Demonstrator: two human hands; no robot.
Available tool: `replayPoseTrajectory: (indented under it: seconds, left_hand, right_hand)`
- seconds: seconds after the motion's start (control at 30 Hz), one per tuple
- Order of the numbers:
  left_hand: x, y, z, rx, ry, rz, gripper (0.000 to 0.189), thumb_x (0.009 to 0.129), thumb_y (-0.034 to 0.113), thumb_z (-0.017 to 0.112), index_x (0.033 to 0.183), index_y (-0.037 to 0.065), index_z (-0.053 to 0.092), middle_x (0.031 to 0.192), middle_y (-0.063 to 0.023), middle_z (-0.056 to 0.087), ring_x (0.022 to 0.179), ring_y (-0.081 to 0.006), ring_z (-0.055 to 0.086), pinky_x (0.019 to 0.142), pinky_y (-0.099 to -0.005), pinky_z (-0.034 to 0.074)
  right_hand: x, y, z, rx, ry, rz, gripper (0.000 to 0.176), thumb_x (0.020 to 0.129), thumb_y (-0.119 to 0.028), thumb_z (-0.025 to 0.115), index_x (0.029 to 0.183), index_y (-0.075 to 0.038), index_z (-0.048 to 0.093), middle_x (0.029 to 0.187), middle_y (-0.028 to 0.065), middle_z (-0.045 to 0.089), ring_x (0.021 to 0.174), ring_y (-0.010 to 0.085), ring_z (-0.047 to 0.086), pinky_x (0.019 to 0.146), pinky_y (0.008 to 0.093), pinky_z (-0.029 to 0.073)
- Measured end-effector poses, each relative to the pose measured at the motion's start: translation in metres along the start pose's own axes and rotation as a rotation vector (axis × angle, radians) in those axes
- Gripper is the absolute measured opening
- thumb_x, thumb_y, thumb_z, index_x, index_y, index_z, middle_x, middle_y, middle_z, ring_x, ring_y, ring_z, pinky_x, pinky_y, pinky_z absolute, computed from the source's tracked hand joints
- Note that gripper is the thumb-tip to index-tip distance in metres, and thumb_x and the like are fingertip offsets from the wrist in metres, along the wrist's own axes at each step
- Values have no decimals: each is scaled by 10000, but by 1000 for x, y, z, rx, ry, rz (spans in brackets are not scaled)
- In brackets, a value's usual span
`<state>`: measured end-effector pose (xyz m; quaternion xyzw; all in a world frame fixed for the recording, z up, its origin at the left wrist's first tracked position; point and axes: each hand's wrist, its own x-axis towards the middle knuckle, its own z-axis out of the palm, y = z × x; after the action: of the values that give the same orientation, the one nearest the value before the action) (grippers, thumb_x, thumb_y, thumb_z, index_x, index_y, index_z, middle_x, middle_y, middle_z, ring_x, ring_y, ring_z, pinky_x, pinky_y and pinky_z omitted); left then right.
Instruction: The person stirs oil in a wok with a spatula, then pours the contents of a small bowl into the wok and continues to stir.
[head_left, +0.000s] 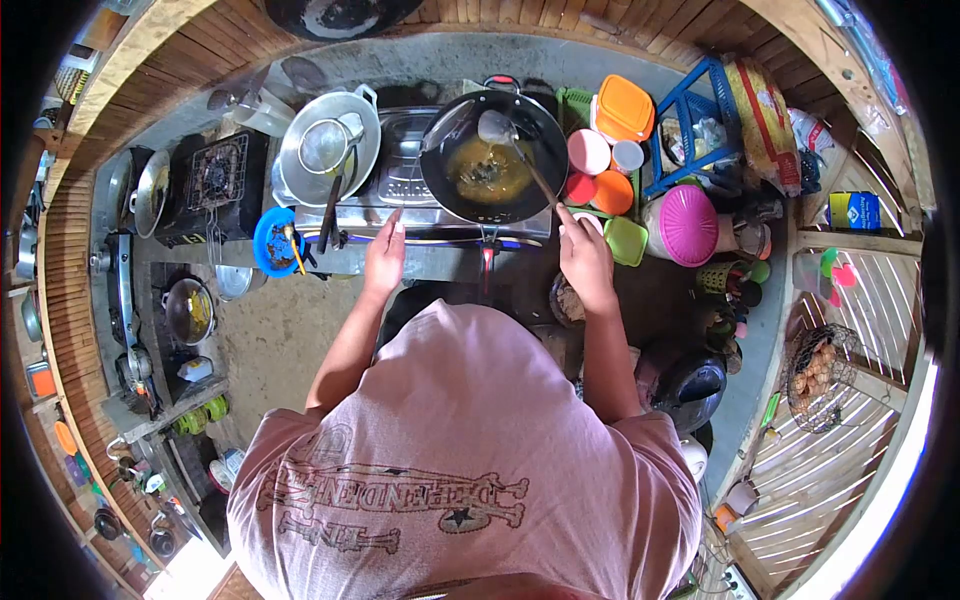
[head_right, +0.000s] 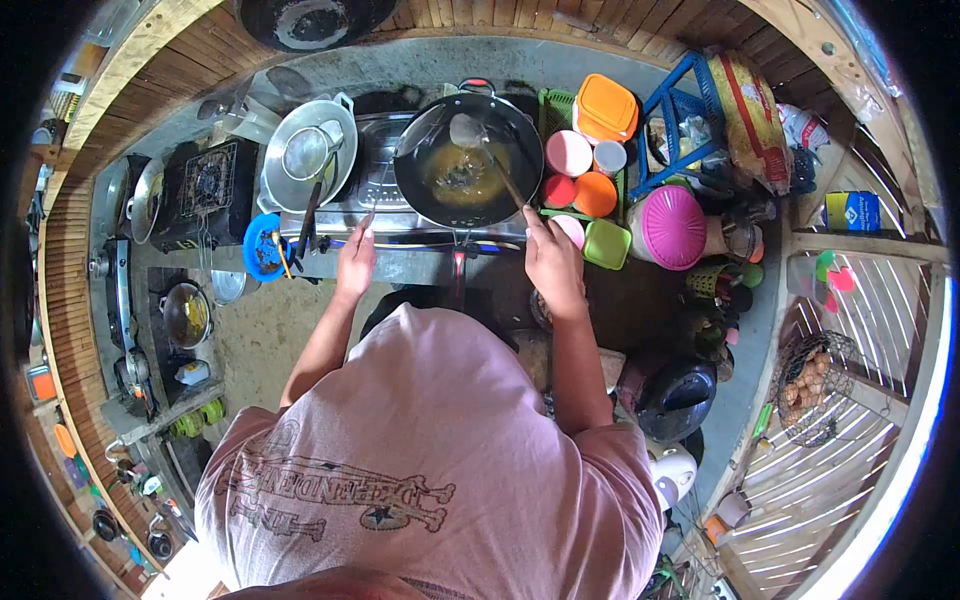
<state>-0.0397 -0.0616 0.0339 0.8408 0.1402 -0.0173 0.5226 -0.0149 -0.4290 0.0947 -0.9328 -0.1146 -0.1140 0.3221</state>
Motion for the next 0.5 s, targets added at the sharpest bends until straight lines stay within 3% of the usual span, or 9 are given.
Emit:
replayPoseTrajectory:
  seconds: [0.2, 0.37, 0.5]
  left_hand:
    - [-1, 1, -3, 50, -45, -88, 522, 1092, 396, 469, 1488, 63, 541, 754, -100, 597, 687, -175, 570, 710, -335, 488]
    - [-2, -3, 0, 40, 19, 11, 524, 1093, 399, 464, 1496, 71, 536, 713, -80, 555, 667, -151, 542, 669, -328, 460]
    - [-5, -2, -4, 1, 0, -33, 512, 1095, 385, 474, 1501, 79, 536, 686, -39, 529, 650, -125, 520, 645, -317, 452]
  right_hand:
    - [6, 29, 22, -157, 11, 137, 411, 935, -109, 615, 1342, -87, 662, 978, 206, 708, 903, 390, 693, 772, 494, 555]
    - [12, 56, 52, -94, 30, 219, 380, 950, -138, 594, 1316, -84, 684, 1009, 236, 735, 906, 394, 715, 799, 507, 563]
    - [21, 37, 48, -58, -135, 425, 369, 991, -191, 555, 1317, -83, 690, 1010, 251, 734, 915, 407, 712, 808, 494, 554]
